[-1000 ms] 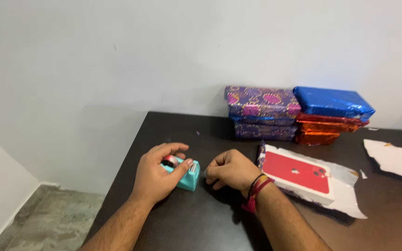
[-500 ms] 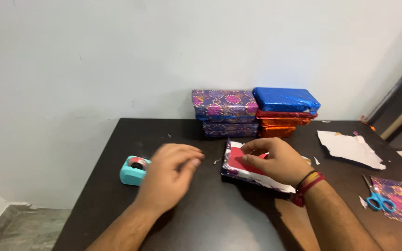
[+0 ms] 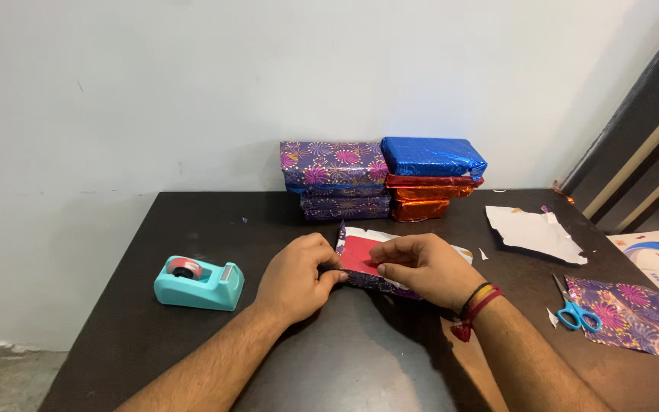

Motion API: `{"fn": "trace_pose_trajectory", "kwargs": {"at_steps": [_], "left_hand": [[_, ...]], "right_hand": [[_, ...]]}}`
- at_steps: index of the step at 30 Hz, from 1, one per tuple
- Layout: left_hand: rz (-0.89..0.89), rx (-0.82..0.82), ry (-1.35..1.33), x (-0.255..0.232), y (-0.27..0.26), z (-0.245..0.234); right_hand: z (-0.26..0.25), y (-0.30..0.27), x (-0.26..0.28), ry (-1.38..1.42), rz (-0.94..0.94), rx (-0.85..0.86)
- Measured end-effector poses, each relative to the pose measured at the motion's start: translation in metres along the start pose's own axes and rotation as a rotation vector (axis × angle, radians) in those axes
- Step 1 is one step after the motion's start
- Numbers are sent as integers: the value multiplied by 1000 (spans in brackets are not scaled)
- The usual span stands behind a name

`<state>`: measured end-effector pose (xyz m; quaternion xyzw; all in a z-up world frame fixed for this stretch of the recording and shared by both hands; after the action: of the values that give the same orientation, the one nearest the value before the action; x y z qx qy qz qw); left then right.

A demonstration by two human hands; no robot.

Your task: The person wraps a small rectangular box with patterned purple wrapping paper. They fold the paper around the box, secure the edges with tape from a dispenser, and smooth the surface to complete the wrapping.

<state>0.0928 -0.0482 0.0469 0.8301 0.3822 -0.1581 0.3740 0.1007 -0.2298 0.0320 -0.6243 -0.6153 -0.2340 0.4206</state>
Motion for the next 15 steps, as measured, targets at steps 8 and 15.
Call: {"fn": "trace_pose_trajectory", "kwargs": {"at_steps": [8,15], "left_hand": [[-249,-169,-294,30,-2,6],[-385,-164,-494,56,0,22]], "right_hand": [[-8,-2,18,-257,132,-114],[-12,13,27,-349,107,-78]]}}
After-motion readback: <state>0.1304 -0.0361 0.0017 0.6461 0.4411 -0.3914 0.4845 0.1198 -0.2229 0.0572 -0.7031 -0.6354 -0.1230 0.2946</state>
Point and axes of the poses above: each hand's wrist, its own y-axis towards the middle knuckle, its own z-axis out of the palm, x = y × z, the point moved 10 cm from there along y, towards the middle knuckle, and after that the axes turned 11 degrees about z, right-handed, at the moved point
